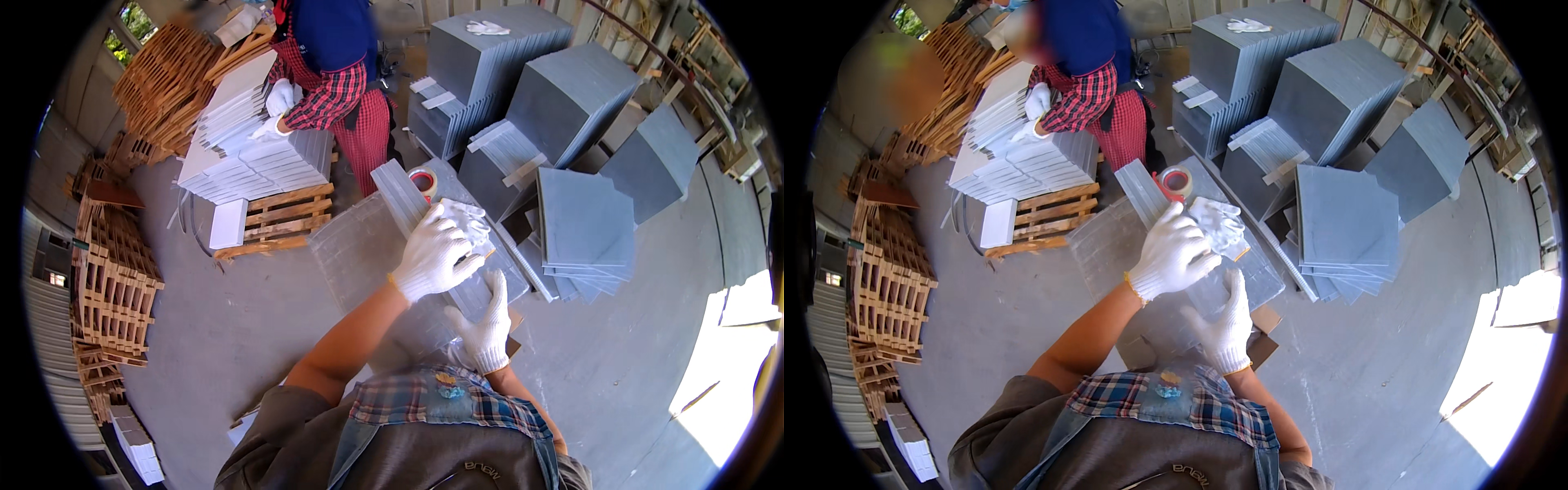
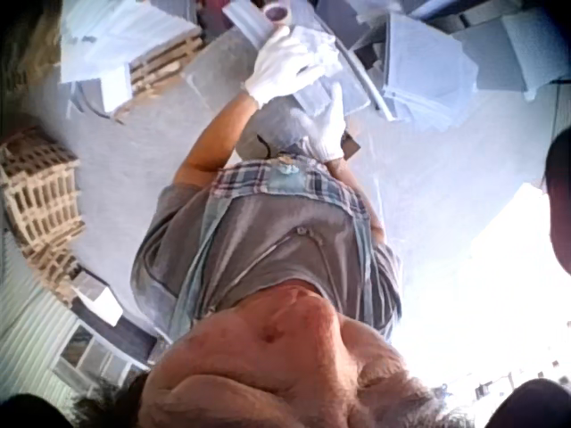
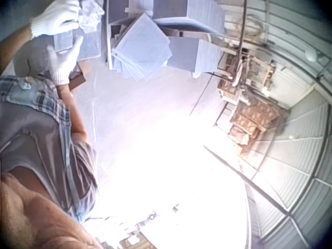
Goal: The person wraps flat gray boards in plastic film and stacks them. A coworker assembles white cardboard boxes and tapes them shut. The person then places the wrapped boards into the assembled boxes.
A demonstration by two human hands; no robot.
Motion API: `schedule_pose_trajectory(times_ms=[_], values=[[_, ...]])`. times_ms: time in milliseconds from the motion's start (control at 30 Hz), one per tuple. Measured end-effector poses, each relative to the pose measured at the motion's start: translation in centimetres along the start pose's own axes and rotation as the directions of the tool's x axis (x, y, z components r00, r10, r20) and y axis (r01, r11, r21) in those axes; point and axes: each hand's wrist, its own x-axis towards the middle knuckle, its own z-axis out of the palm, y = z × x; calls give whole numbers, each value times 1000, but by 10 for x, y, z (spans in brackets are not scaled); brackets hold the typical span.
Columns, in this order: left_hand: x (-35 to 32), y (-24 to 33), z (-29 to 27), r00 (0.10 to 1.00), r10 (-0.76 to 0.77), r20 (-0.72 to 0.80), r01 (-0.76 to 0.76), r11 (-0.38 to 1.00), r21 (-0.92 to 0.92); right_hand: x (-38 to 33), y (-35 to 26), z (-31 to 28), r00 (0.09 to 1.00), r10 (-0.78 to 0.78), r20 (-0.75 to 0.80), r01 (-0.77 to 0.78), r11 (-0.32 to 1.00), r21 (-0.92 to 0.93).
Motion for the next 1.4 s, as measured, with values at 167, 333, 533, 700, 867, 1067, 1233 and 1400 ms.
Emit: schedule_pose_trajectory(times_ms=[167,333,533,700,867,1067,1233,1400], values=[[-3,4,-5,1000,2,-1,-2,998,59,14,-41,-16,982,-157,101,178,953,-245],[-4,-4,-8,999,3,-39,-4,999,-33,18,-49,-13,981,-113,154,169,894,-415],[-26,-102,-19,577,-671,-465,445,737,-510,15,-53,-8,978,-134,163,200,827,-526],[-44,-196,-18,303,-932,201,455,-44,-889,14,-61,-5,976,-134,172,205,833,-514],[-47,-214,19,331,-856,397,576,-150,-804,15,-58,-6,977,-128,170,203,805,-558],[-79,-289,80,437,-739,513,498,-276,-822,14,-65,-1,970,-148,195,232,804,-547],[-55,-267,97,364,-734,574,205,-538,-818,14,-57,-5,979,-139,148,199,801,-565],[-87,-300,111,347,-819,458,221,-403,-888,10,-59,1,968,-169,186,243,811,-532]])
